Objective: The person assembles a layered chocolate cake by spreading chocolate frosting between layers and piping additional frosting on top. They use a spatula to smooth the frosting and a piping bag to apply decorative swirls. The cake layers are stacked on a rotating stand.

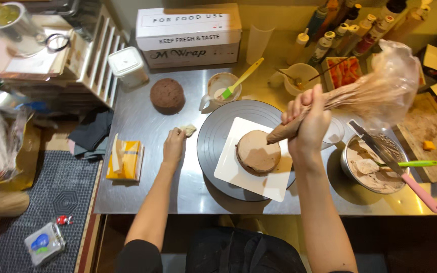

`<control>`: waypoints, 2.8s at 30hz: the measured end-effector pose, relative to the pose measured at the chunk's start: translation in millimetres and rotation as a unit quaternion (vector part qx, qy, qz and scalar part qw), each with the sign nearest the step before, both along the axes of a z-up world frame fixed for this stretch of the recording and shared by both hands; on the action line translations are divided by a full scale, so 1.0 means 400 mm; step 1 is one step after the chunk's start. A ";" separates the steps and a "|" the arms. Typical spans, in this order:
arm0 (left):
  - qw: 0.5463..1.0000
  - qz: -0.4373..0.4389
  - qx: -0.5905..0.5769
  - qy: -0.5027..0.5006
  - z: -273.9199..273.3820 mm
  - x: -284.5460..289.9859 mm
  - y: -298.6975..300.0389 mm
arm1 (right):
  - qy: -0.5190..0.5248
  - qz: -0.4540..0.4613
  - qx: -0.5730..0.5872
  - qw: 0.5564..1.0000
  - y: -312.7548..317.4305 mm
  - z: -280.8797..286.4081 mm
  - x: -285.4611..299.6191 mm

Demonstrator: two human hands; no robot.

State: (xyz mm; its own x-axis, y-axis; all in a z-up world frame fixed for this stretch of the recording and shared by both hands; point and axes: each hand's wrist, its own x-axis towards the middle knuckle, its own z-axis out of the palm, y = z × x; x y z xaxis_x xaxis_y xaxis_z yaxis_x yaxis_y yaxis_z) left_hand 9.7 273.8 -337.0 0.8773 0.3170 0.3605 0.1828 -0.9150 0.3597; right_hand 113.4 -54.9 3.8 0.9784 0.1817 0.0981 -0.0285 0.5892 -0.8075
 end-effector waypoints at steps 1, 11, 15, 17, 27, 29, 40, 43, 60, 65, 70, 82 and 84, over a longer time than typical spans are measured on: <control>1.000 -0.010 -0.021 0.011 -0.019 0.001 0.011 | 0.006 0.001 -0.001 1.000 0.002 -0.004 -0.002; 0.991 -0.028 -0.130 0.032 0.187 0.015 0.041 | 0.025 0.124 -0.111 0.986 0.000 0.045 0.032; 0.937 -0.005 -0.306 -0.171 0.560 0.028 -0.030 | 0.045 0.219 -0.139 0.965 -0.009 0.103 0.032; 0.812 -0.188 -0.529 -0.162 0.763 0.114 -0.110 | 0.093 0.235 -0.109 0.961 -0.003 0.115 0.028; 0.728 -0.292 -0.591 0.188 1.100 0.546 -0.425 | -0.087 0.422 -0.026 0.902 0.058 0.133 0.104; 0.465 -0.324 -0.782 0.258 1.039 0.643 -0.412 | -0.073 0.441 -0.028 0.894 0.053 0.128 0.090; 0.230 -0.129 -0.964 0.044 0.636 0.865 -0.344 | 0.072 0.419 -0.065 0.903 -0.004 0.074 -0.020; 0.269 -0.134 -0.954 -0.007 0.605 0.835 -0.361 | 0.063 0.349 -0.064 0.933 -0.037 0.093 -0.042; 0.850 0.012 -0.482 -0.214 0.698 -0.083 -0.589 | 0.127 -0.013 -0.032 0.991 -0.143 -0.279 0.054; 0.928 0.038 -0.325 -0.180 0.560 -0.179 -0.652 | 0.113 -0.023 -0.044 0.992 -0.112 -0.292 0.002; 0.944 0.026 -0.293 -0.151 0.471 -0.182 -0.658 | 0.096 -0.045 -0.024 0.994 -0.130 -0.292 -0.016; 0.950 0.026 -0.259 -0.171 0.466 -0.193 -0.551 | 0.081 -0.051 0.010 0.995 -0.125 -0.292 -0.057; 0.946 0.034 -0.273 -0.173 0.478 -0.212 -0.569 | 0.071 -0.039 0.012 0.997 -0.127 -0.290 -0.057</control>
